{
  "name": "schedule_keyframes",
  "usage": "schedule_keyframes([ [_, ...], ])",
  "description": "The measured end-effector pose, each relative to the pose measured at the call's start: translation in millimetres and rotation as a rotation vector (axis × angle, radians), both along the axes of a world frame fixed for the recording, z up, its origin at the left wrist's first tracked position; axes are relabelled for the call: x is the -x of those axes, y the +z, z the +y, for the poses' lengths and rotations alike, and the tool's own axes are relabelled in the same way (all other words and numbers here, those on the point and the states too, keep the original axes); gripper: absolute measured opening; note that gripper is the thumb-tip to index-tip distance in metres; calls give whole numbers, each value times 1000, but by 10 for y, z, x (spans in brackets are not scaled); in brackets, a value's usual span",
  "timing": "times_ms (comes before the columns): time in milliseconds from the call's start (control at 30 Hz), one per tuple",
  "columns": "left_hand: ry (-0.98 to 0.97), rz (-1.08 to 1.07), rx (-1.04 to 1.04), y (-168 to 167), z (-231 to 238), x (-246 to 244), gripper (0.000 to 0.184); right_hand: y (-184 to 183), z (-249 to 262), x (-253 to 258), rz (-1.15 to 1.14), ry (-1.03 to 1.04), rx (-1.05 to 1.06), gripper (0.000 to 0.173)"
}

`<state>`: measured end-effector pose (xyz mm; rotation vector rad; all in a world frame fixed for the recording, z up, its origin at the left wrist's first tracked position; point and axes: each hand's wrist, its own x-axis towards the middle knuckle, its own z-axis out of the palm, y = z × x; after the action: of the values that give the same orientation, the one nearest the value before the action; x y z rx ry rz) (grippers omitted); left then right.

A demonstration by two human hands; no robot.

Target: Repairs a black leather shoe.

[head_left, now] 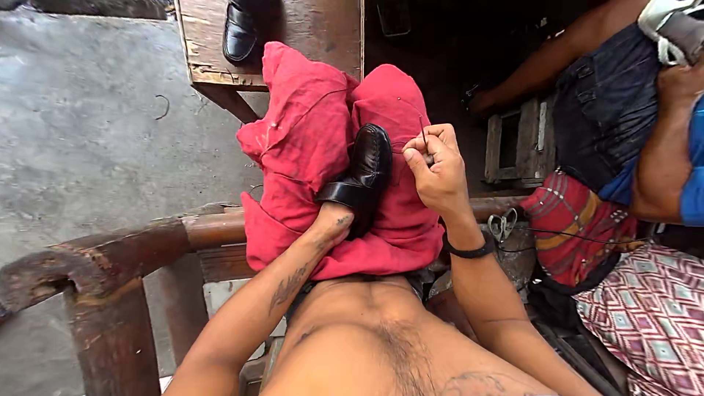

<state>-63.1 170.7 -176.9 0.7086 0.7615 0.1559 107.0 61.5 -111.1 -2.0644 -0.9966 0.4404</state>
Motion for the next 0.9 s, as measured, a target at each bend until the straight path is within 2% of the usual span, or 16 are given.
schedule_keyframes([
  [67,-1,2,8,-16,12,-17,20,96,-9,-44,301,-15,-49,13],
  [167,-4,-30,25,-47,33,-29,21,201,-77,-154,912,-5,-251,22],
  [200,-4,-30,25,-53,38,-32,20,237,-141,-229,1015,10,-293,22],
  [233,-2,-19,19,-57,41,-35,21,270,-223,-336,1021,8,-309,21],
  [300,-13,8,0,-53,46,-23,22,299,-407,-584,797,-31,-240,18],
  [333,-21,16,-7,-52,53,-25,22,288,-449,-665,602,-77,-139,20],
  [400,-23,8,-13,-49,55,-31,22,248,-362,-612,146,-149,178,22],
  [467,-7,-18,-10,-63,43,-31,22,176,-174,-457,-42,-110,319,28],
  [533,16,-19,-9,-60,36,-35,22,45,48,-348,-48,-11,269,34],
  [633,18,-14,-23,-63,28,-20,23,-44,292,-411,49,117,132,13],
  [700,24,-15,-15,-61,27,-29,22,69,150,-547,183,195,88,9],
  [733,22,-11,-9,-58,24,-23,21,140,-63,-621,229,226,124,7],
  [800,14,1,-25,-60,43,-35,21,105,-542,-1015,164,221,335,11],
  [867,18,7,-32,-63,51,-27,20,-160,-1119,-1516,15,52,641,15],
  [900,18,11,-36,-61,53,-22,20,-280,-1290,-1619,-45,-76,726,15],
])
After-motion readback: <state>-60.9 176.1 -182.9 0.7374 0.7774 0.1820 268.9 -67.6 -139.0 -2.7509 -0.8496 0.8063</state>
